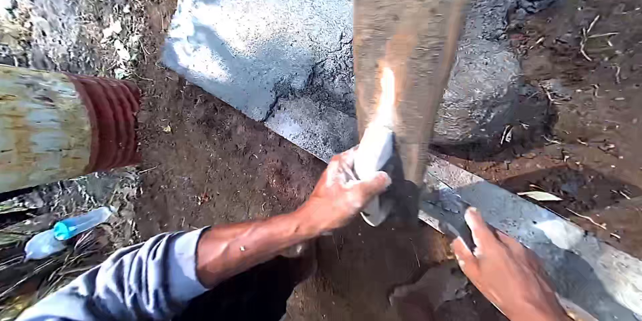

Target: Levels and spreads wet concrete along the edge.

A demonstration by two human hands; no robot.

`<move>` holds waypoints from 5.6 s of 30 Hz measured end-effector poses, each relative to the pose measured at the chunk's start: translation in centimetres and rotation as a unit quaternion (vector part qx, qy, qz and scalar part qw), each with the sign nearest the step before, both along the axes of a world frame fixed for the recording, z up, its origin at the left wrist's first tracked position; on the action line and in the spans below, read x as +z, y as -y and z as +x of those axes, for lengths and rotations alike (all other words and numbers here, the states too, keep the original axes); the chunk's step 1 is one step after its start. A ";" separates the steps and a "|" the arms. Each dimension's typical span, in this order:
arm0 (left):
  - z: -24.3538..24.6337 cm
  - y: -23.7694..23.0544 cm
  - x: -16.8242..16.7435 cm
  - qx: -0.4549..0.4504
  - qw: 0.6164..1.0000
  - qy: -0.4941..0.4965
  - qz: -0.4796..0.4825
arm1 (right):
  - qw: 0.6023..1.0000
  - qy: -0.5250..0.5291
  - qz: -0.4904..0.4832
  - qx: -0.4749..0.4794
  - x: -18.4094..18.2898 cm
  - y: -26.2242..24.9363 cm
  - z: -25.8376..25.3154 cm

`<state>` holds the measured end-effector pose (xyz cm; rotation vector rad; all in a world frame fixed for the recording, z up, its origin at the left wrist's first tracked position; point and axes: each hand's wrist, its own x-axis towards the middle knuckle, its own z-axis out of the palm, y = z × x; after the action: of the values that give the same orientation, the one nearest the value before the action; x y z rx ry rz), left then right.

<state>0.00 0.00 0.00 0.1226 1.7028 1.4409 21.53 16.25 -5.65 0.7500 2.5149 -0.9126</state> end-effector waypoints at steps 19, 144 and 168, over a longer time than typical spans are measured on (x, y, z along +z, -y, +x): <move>-4.9 19.4 -25.2 0.443 0.841 0.263 0.167 | 0.965 0.091 0.051 -0.239 -8.6 11.9 -10.7; -4.1 17.0 -26.6 0.415 0.815 0.284 0.289 | 0.976 0.072 -0.164 -0.127 -8.9 18.3 -21.6; -4.2 17.1 -26.6 0.421 0.807 0.299 0.288 | 0.916 0.182 0.076 0.349 -5.4 18.2 -36.9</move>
<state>-4.20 -17.13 -26.60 -0.7845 0.7315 2.2936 -15.41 -2.00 -11.07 0.0126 2.2567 -0.2930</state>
